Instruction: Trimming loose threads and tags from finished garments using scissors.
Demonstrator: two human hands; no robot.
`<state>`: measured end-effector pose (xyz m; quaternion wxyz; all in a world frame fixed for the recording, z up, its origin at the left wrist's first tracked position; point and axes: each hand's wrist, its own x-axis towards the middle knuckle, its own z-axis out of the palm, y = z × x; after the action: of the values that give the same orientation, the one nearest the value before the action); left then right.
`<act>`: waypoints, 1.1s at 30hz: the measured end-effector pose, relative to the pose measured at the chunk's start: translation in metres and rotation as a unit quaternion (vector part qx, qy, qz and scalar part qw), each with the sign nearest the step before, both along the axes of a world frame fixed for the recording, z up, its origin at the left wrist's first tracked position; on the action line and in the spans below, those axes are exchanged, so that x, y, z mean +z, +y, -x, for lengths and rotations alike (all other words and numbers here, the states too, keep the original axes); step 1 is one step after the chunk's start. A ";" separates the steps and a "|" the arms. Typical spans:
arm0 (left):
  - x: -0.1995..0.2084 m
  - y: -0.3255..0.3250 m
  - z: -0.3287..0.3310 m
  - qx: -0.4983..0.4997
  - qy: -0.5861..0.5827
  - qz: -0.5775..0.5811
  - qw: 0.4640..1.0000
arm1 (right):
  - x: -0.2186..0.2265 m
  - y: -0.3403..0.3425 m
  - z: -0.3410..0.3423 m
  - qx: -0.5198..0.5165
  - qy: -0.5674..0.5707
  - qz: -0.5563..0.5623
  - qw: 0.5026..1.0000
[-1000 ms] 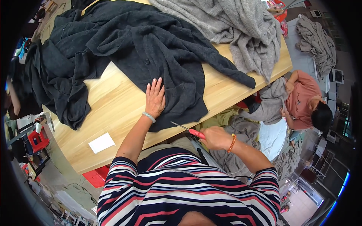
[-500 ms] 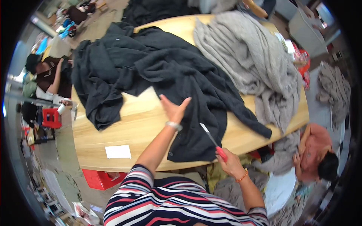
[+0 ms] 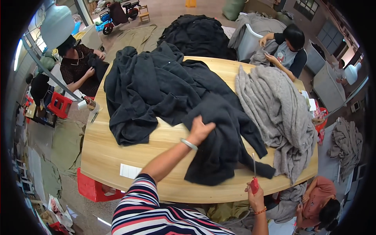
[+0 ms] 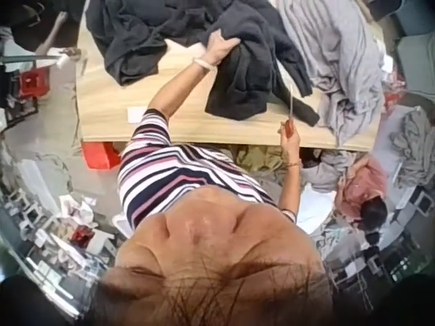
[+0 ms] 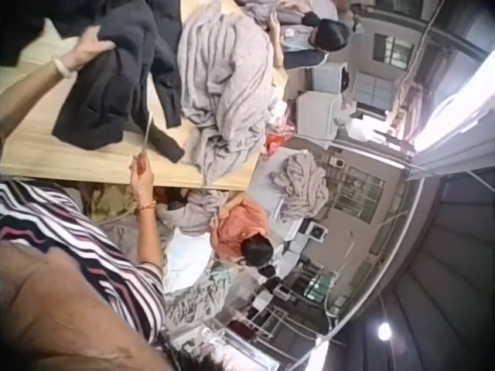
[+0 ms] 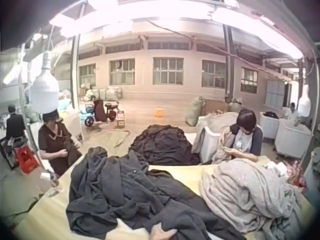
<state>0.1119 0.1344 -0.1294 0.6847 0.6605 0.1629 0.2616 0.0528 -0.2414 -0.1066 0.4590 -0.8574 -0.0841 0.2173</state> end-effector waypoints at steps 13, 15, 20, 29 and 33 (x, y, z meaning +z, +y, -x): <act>0.094 0.371 0.026 0.300 0.235 -0.531 0.757 | -0.001 0.076 -0.010 0.000 -0.084 0.170 0.982; -0.007 0.516 0.085 0.159 0.189 -0.502 0.829 | -0.011 0.092 -0.010 -0.030 -0.168 0.104 0.980; -0.121 0.457 0.074 0.137 0.424 -0.389 0.806 | 0.004 0.039 -0.020 -0.121 -0.049 0.260 0.957; -0.074 0.081 -0.056 -0.158 0.134 -0.176 0.962 | -0.012 -0.081 -0.154 -0.322 -0.306 0.040 0.895; -0.118 -0.098 -0.157 -0.313 0.353 0.343 0.813 | -0.007 -0.103 -0.265 -0.319 -0.264 0.125 0.902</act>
<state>0.2685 0.0361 -0.2472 0.8072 0.4452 0.2566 -0.2905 0.3177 -0.3439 -0.1137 0.3535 -0.9147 0.1033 -0.1665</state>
